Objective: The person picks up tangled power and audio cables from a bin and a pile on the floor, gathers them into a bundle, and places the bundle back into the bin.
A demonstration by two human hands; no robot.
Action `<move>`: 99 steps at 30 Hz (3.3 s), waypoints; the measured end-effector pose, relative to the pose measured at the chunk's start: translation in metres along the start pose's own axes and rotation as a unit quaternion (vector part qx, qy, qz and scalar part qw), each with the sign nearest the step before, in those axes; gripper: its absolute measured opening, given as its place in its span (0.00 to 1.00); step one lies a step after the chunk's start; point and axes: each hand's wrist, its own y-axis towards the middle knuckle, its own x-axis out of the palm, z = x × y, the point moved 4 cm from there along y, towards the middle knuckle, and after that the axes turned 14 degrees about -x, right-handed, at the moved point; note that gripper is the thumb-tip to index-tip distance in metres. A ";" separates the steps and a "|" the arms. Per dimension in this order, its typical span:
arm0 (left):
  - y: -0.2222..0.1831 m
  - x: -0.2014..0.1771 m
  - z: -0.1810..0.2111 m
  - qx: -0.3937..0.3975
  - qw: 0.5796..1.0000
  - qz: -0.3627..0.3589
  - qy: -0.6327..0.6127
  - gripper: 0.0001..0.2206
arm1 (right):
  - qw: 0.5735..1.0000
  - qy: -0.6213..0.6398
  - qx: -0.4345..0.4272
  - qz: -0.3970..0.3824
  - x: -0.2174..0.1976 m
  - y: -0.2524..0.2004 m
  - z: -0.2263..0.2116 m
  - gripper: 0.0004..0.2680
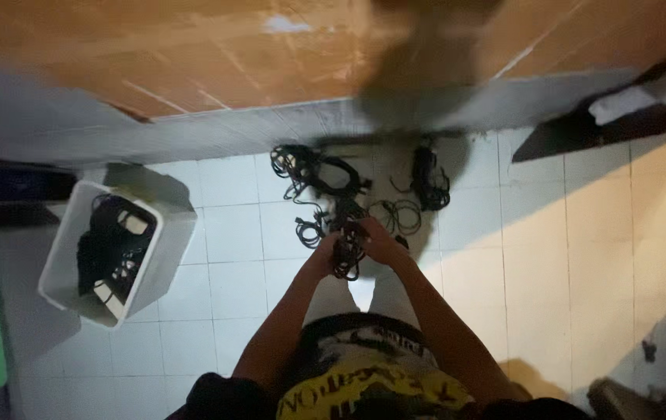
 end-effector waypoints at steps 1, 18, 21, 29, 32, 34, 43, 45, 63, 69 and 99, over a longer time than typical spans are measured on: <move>-0.006 0.003 0.007 -0.002 1.000 0.012 0.023 0.14 | 1.000 0.005 -0.013 0.013 -0.009 0.002 -0.013 0.17; -0.073 0.016 0.098 0.209 0.898 0.078 0.380 0.16 | 0.981 -0.003 -0.035 0.192 -0.095 0.035 -0.044 0.15; -0.073 0.021 0.103 0.226 0.922 0.055 0.308 0.13 | 0.981 -0.009 -0.121 0.149 -0.095 0.052 -0.063 0.14; -0.044 0.030 0.100 0.189 0.981 -0.048 0.022 0.12 | 0.993 -0.086 -0.058 -0.050 -0.076 0.057 -0.127 0.11; -0.059 0.034 0.099 0.201 0.976 -0.074 0.047 0.15 | 0.989 -0.087 -0.085 -0.080 -0.080 0.052 -0.141 0.11; -0.073 0.046 0.096 0.202 0.964 -0.175 0.011 0.22 | 0.980 -0.110 -0.136 -0.094 -0.076 0.051 -0.147 0.11; -0.097 0.070 0.103 0.248 0.953 -0.172 -0.012 0.18 | 0.960 -0.162 -0.191 -0.128 -0.061 0.051 -0.088 0.09; -0.093 0.064 0.107 0.283 0.951 -0.124 0.000 0.13 | 0.945 -0.238 -0.170 -0.149 -0.062 0.055 -0.069 0.08; -0.087 0.106 0.072 0.515 0.690 0.142 0.489 0.21 | 0.982 0.181 0.032 0.031 -0.112 0.089 -0.154 0.24; -0.113 0.129 0.067 0.457 0.658 0.104 0.589 0.22 | 0.994 0.091 0.039 0.043 -0.121 0.078 -0.139 0.27; -0.016 0.017 0.119 0.325 0.833 0.151 0.422 0.15 | 0.989 0.015 -0.036 -0.145 -0.165 0.014 -0.144 0.37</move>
